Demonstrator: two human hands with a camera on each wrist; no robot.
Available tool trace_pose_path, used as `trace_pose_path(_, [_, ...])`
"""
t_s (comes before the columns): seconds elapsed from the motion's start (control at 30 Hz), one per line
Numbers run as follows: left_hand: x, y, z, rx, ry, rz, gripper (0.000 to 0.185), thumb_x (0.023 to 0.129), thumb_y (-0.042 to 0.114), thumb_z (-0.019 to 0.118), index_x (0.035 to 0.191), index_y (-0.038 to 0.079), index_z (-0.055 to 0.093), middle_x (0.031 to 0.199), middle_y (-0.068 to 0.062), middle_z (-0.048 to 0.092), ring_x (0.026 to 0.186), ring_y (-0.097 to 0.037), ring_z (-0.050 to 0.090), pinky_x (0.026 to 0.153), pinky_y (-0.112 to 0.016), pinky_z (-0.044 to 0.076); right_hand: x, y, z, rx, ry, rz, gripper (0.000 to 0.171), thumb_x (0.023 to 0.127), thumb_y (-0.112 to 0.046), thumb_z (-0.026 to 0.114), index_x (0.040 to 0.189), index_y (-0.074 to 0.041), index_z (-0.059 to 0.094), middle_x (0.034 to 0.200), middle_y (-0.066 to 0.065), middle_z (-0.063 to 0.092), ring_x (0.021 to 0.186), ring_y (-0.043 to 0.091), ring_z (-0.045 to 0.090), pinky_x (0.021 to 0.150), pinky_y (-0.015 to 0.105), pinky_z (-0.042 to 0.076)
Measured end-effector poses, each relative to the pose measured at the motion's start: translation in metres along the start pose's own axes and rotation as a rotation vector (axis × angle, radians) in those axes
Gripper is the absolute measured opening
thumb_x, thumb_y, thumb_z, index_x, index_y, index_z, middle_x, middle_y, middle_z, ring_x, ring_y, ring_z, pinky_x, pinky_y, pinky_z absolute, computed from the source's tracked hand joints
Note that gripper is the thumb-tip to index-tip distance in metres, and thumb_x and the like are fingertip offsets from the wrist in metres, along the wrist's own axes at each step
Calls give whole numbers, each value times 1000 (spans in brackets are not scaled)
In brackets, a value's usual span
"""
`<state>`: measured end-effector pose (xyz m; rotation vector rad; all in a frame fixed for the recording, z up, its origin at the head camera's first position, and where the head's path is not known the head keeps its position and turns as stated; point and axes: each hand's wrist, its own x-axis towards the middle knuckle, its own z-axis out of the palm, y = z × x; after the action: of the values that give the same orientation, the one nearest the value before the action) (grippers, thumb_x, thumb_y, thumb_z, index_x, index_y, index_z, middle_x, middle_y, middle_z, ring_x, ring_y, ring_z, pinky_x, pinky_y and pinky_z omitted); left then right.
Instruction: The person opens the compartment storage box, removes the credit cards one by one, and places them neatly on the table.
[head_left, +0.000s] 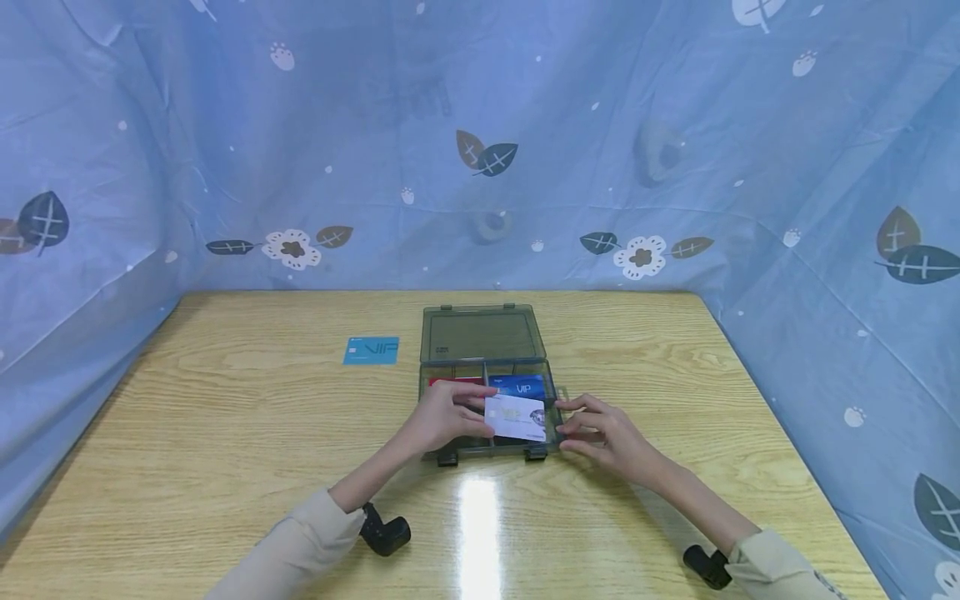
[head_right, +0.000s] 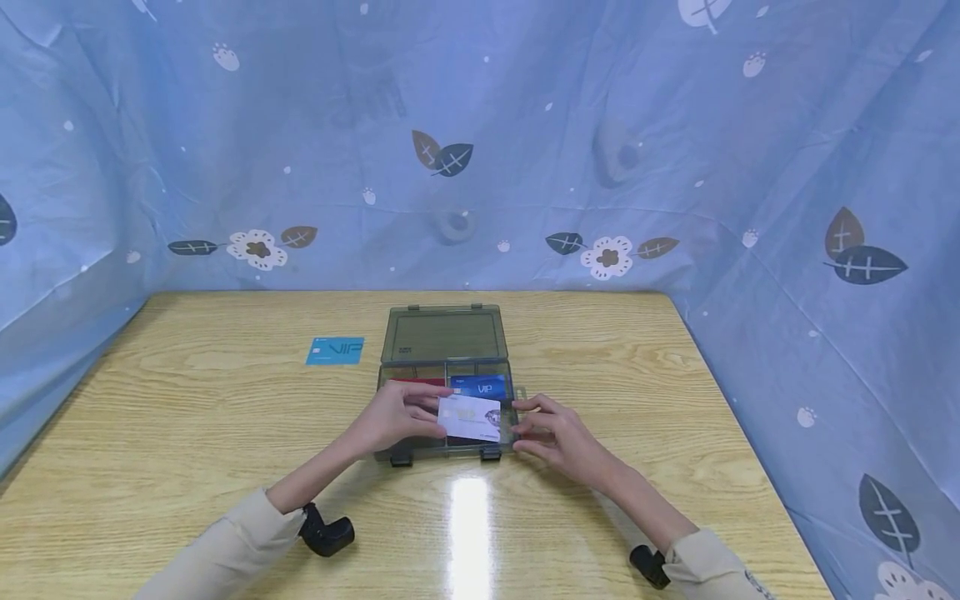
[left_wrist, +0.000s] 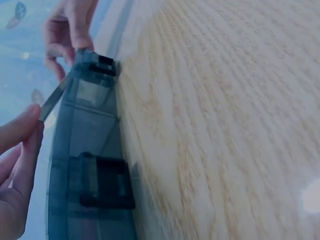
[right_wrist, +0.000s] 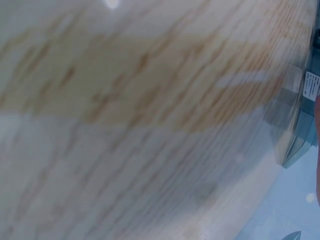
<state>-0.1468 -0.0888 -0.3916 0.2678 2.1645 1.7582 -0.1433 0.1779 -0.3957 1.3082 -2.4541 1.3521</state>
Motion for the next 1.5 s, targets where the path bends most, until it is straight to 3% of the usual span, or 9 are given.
trace_pose_path(0.47, [-18,10,-30,-82,-26,-36,55,71,-1,73,123,2,54,104,-16,63,87,-23,64,72,-31,52,1,-2,0,9,-2,1,14,69,12,68,77,3,63,103,28,53,78,30,63,63,34,53])
trace_pose_path(0.67, [-29,6,-51,-106,-11,-45,57,69,3,75,123,3,54,108,-15,63,93,-22,63,75,-32,52,2,-2,1,9,-5,-6,13,69,12,68,77,3,63,103,27,53,78,30,64,63,34,53])
trace_pose_path(0.87, [-38,2,-70,-70,20,-30,58,71,8,75,124,3,53,110,-13,62,97,-21,61,77,-30,51,2,-1,2,7,-6,-17,14,70,12,68,77,1,63,103,27,53,77,30,64,62,34,53])
trace_pose_path(1.33, [-58,-17,-107,-48,45,24,61,75,8,71,129,-3,45,125,-17,51,104,-24,57,79,-30,49,-1,0,3,-46,16,-55,17,67,12,70,75,-2,63,102,25,54,75,27,64,58,32,54])
trace_pose_path(1.5, [-65,-23,-119,-12,58,30,63,75,10,71,130,-2,44,130,-15,46,108,-23,55,80,-29,49,-2,1,2,-18,16,-52,17,67,13,69,75,-1,62,101,26,53,75,29,64,59,32,54])
